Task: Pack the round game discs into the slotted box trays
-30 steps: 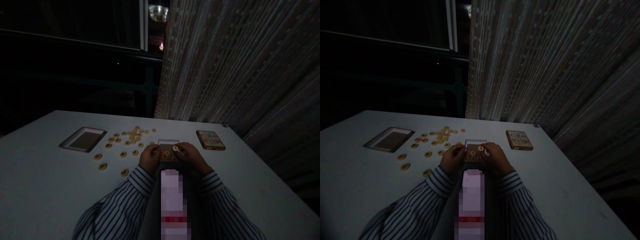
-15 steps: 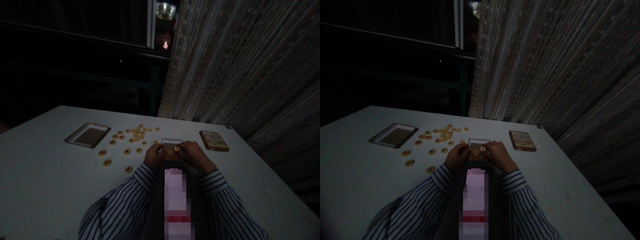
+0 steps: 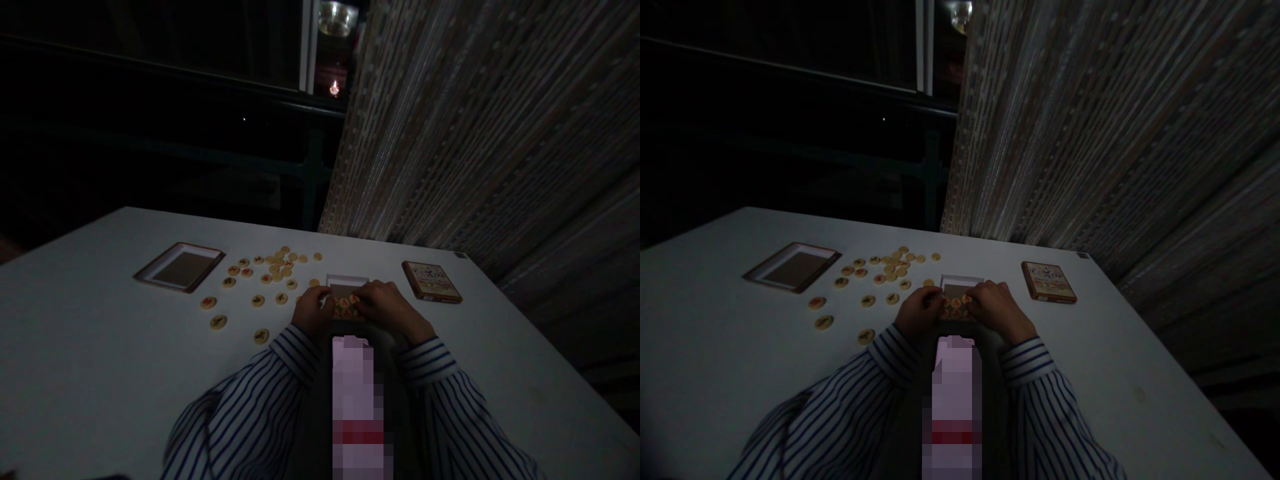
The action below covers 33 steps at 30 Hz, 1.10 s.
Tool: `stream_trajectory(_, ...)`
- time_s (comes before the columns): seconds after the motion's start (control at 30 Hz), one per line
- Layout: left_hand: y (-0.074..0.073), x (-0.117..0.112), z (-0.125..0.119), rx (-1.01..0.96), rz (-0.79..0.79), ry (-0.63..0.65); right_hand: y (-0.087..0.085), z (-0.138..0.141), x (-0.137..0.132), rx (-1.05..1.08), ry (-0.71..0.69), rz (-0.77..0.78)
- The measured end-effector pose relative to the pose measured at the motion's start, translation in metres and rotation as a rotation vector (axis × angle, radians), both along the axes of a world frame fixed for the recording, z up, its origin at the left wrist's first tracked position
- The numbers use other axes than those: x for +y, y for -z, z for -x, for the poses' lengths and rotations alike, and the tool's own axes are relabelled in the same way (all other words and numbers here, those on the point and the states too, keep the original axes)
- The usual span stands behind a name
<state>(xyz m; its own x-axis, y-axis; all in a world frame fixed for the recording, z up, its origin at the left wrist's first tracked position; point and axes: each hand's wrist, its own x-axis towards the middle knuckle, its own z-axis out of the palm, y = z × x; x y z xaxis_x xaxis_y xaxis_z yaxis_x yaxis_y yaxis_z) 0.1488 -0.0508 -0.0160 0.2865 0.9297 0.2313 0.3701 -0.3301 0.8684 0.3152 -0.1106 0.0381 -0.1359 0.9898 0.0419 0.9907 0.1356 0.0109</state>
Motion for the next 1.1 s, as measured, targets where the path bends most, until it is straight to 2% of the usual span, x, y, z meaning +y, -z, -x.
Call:
stream_trajectory(0.2,0.0036,0.0011,-0.0010,-0.045,0.028,0.010,0.0006,-0.0025,0.0013,0.037,-0.022,-0.043)
stream_trajectory(0.47,0.0068,0.0022,-0.0010,-0.111,0.048,0.012,0.0008,-0.0015,0.0009,0.015,-0.034,0.011)
stream_trajectory(0.7,-0.0001,0.0003,0.0003,-0.011,0.031,0.007,0.0027,-0.0028,-0.0026,-0.001,-0.072,-0.007)
stream_trajectory(0.93,0.0040,0.0019,0.0006,-0.025,0.016,0.013,0.0033,-0.0021,-0.0032,0.004,-0.089,-0.008)
stream_trajectory(1.1,0.0016,0.0006,0.0008,-0.021,0.022,0.015,0.0016,-0.0007,-0.0036,0.021,-0.078,-0.013)
